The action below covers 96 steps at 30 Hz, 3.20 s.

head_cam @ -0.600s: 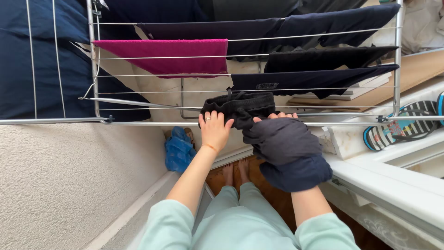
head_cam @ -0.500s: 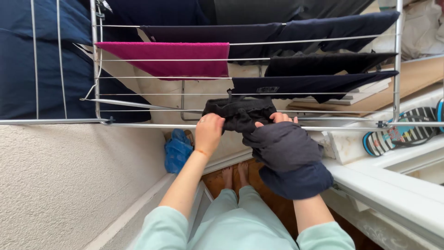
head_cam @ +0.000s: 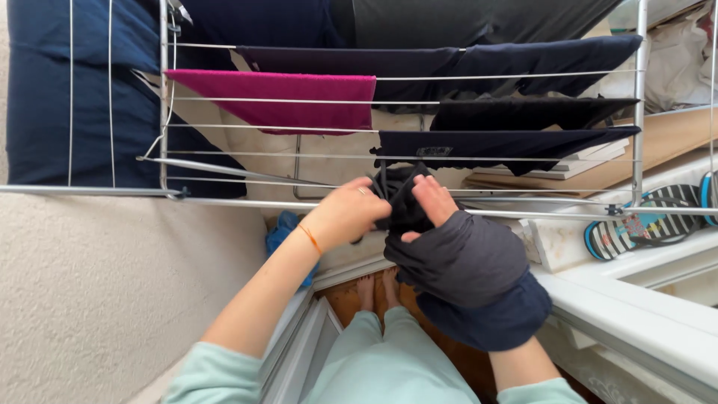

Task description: Hanging wet clothes and laundry items on a drying rack located on a balcony.

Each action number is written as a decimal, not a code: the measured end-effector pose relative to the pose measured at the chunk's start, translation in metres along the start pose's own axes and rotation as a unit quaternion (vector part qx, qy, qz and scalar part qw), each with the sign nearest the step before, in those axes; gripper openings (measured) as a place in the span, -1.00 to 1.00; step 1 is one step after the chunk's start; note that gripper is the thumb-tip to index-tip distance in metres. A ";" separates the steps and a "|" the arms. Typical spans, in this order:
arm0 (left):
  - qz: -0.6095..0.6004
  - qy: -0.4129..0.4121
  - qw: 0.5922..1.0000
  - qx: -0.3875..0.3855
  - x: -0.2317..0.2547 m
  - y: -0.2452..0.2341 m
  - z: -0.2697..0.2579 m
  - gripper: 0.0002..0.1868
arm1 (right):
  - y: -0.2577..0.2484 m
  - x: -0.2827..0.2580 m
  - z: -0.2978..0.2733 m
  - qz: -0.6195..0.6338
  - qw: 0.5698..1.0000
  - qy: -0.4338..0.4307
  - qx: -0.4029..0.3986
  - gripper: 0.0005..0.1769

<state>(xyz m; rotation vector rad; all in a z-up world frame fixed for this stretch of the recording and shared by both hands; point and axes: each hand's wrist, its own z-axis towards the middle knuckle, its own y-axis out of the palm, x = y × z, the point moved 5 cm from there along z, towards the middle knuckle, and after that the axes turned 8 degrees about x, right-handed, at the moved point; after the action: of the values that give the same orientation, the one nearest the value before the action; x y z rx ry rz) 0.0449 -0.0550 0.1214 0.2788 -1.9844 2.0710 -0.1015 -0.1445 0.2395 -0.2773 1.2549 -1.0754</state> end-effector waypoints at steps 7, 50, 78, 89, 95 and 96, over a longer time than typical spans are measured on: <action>-0.052 0.083 0.994 -0.054 0.080 -0.084 -0.004 -0.70 | -0.037 -0.017 -0.020 0.014 1.000 0.013 -0.008 -0.50; 0.022 -0.257 0.912 0.318 -0.017 -0.005 -0.033 -0.34 | -0.023 0.022 0.009 -0.038 0.979 0.196 0.024 -0.36; -0.130 -0.314 0.894 0.290 -0.021 0.108 -0.030 -0.79 | 0.054 0.083 -0.027 -0.149 0.969 0.094 -0.174 -0.49; -0.004 -0.394 0.917 0.055 -0.067 0.144 -0.017 -0.52 | 0.089 0.133 -0.045 -0.267 0.945 0.094 -0.166 -0.62; -0.047 -0.405 0.913 -0.010 -0.062 0.122 -0.017 -0.59 | 0.123 0.196 -0.069 -0.248 0.960 0.084 -0.100 -0.27; -0.047 -0.357 0.932 0.044 -0.054 0.116 -0.017 -0.62 | 0.127 0.206 -0.075 -0.237 0.966 0.077 -0.068 -0.25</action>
<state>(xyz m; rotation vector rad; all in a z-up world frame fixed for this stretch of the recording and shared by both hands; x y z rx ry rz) 0.0596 -0.0444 -0.0066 1.2750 -2.1625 2.1874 -0.1182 -0.2112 -0.0043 -0.6324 1.4447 -1.4395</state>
